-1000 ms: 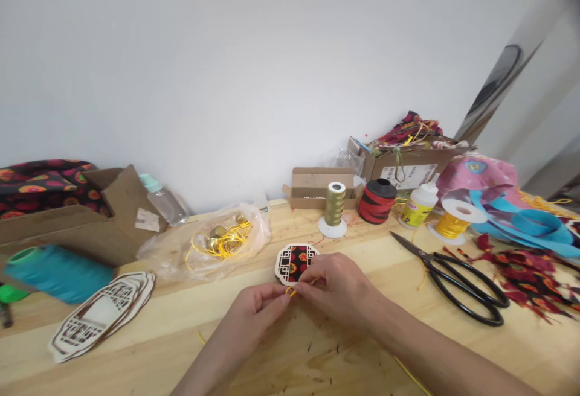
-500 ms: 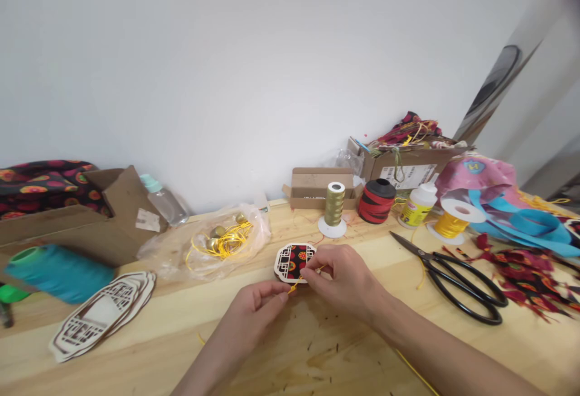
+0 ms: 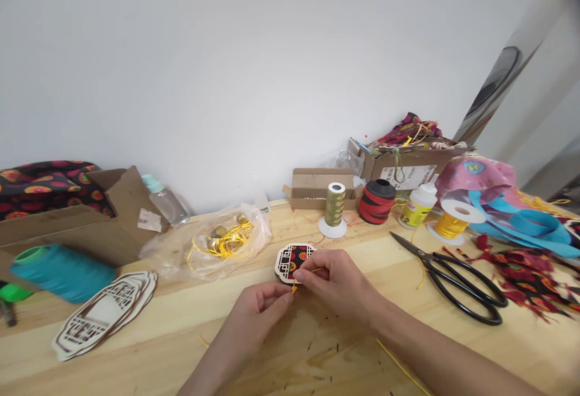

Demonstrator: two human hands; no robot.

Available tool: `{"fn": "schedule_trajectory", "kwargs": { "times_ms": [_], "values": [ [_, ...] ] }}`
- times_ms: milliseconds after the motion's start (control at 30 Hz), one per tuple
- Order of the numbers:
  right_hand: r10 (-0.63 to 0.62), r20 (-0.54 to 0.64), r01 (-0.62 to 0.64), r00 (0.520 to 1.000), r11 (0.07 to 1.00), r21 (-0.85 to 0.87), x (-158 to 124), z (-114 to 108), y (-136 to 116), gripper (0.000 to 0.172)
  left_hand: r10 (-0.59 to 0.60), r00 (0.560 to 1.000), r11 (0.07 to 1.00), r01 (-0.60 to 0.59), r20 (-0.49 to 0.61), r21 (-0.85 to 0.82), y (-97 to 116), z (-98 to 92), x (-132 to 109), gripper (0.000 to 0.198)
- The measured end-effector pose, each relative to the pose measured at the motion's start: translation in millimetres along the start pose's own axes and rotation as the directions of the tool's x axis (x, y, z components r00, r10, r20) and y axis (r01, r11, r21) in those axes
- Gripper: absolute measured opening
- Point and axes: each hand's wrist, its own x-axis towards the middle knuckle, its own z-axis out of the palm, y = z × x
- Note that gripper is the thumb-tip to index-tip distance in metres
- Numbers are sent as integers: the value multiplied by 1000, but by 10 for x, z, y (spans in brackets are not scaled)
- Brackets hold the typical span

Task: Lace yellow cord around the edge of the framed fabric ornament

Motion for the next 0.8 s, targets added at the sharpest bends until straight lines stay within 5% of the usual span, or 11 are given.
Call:
{"fn": "schedule_trajectory", "kwargs": {
  "times_ms": [133, 467, 800],
  "values": [
    [92, 88, -109, 992, 971, 213, -8, 48, -9, 23, 23, 1000, 999, -23, 6, 41, -17, 8, 9, 30],
    [204, 63, -211, 977, 888, 409, 24, 92, -3, 22, 57, 998, 982, -59, 16, 181, -5, 45, 0, 25],
    [206, 84, -222, 975, 906, 359, 40, -42, -57, 24, -23, 1000, 998, 23, -10, 64, 69, 22, -34, 27]
  ]
}}
